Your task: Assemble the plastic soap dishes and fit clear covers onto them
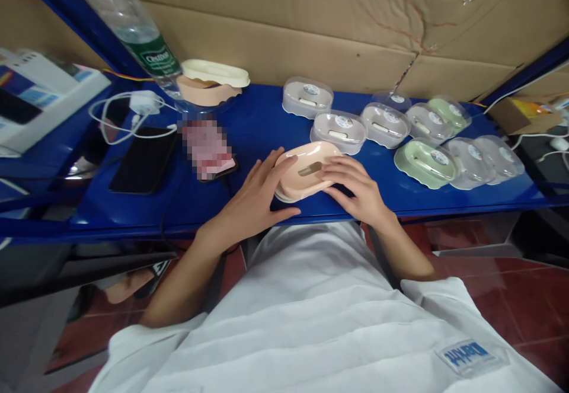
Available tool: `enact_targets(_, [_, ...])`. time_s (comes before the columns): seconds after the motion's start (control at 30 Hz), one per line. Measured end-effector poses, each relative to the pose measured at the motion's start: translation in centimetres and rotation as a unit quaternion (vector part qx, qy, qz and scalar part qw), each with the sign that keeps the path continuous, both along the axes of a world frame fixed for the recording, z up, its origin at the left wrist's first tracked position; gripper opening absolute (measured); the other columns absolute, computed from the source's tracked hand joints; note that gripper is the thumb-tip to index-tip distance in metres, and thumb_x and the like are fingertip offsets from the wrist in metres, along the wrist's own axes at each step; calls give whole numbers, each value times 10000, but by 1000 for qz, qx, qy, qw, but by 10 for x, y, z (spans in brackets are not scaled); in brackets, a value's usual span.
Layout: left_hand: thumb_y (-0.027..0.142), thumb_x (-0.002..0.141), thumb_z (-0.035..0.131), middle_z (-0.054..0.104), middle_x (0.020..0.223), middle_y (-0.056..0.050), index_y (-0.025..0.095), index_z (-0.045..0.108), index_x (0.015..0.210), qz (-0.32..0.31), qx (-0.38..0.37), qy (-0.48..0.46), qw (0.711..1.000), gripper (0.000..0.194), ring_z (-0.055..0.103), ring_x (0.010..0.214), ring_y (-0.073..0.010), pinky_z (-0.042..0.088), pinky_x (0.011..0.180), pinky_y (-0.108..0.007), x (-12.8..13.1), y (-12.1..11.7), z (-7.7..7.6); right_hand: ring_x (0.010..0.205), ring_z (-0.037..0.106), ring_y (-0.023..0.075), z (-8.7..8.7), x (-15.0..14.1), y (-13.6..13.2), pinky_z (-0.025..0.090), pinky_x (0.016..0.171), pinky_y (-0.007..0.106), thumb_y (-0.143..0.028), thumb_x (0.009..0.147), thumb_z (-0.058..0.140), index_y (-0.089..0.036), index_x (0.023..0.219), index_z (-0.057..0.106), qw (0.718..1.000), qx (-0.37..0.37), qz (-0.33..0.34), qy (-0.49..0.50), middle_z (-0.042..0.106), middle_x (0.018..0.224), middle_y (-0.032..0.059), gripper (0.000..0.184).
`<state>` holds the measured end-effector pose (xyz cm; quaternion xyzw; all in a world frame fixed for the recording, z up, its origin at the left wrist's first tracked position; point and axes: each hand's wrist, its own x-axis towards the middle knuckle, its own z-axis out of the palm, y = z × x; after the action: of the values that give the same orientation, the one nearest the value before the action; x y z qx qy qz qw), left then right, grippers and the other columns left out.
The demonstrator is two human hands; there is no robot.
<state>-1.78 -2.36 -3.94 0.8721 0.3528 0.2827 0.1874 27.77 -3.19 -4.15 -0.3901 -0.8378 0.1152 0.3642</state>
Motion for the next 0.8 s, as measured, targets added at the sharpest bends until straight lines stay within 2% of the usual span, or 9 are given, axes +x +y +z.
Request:
enact_targets(0.03, [448, 977, 813, 296, 1806, -204, 274, 263, 1736, 2, 10, -6, 1000, 953, 307, 1681, -391, 312, 1352, -626, -1, -1, 2, 1435, 651, 320, -1, 0, -1, 494, 1268, 609, -411, 1062, 684, -379, 1332, 775, 1000, 2, -4, 1, 782, 1382, 35, 286])
enact_targets(0.1, [468, 971, 821, 385, 1766, -187, 280, 400, 1673, 14, 32, -26, 999, 839, 399, 1639, -373, 368, 1335, -593, 0, -2, 6, 1426, 659, 316, -1, 1, -1, 497, 1269, 603, -399, 1057, 698, -392, 1352, 768, 1000, 6, 3, -1, 781, 1385, 25, 303])
enact_targets(0.2, [412, 1020, 764, 545, 1650, -159, 258, 607, 1474, 23, 58, -37, 997, 505, 547, 1536, -328, 455, 1293, -528, 1, -1, 7, 1447, 643, 300, -1, -1, 0, 500, 1276, 577, -381, 1060, 702, -381, 1400, 745, 999, 15, 31, -7, 751, 1449, 25, 343])
enact_targets(0.27, [366, 1040, 727, 595, 1596, -153, 233, 667, 1341, 24, 71, -31, 997, 335, 555, 1530, -322, 463, 1290, -522, 2, 1, 5, 1485, 607, 305, -1, -2, 2, 499, 1279, 576, -388, 1062, 699, -365, 1430, 730, 999, 12, 30, -19, 713, 1513, 36, 370])
enact_targets(0.33, [328, 1051, 694, 626, 1552, -143, 223, 675, 1279, 18, 76, -15, 997, 252, 531, 1551, -322, 448, 1303, -532, 1, 3, 3, 1527, 562, 320, 0, -2, 4, 488, 1284, 598, -398, 1064, 689, -362, 1462, 711, 999, -7, 17, -38, 676, 1565, 42, 400])
enact_targets(0.47, [323, 1057, 667, 647, 1508, -122, 231, 674, 1259, 23, 83, 28, 996, 222, 532, 1541, -326, 469, 1282, -542, 1, 7, 1, 1571, 510, 318, 0, -3, 5, 462, 1304, 615, -352, 1100, 617, -356, 1503, 688, 998, -35, 13, -58, 649, 1596, 44, 409])
enact_targets(0.63, [347, 1009, 732, 675, 1457, -125, 241, 705, 1243, 51, 82, 54, 994, 258, 573, 1481, -361, 527, 1209, -550, 4, 6, 4, 1564, 518, 311, 2, -2, 5, 467, 1306, 604, -347, 1113, 583, -343, 1475, 717, 997, -39, 11, -69, 661, 1582, 48, 386])
enact_targets(0.8, [376, 1015, 736, 667, 1477, -158, 223, 721, 1224, 30, 79, 75, 994, 260, 556, 1491, -388, 489, 1242, -585, 3, 8, -2, 1562, 524, 304, -2, -4, 4, 477, 1296, 609, -339, 1120, 563, -366, 1452, 735, 996, -39, 12, -82, 675, 1566, 33, 375])
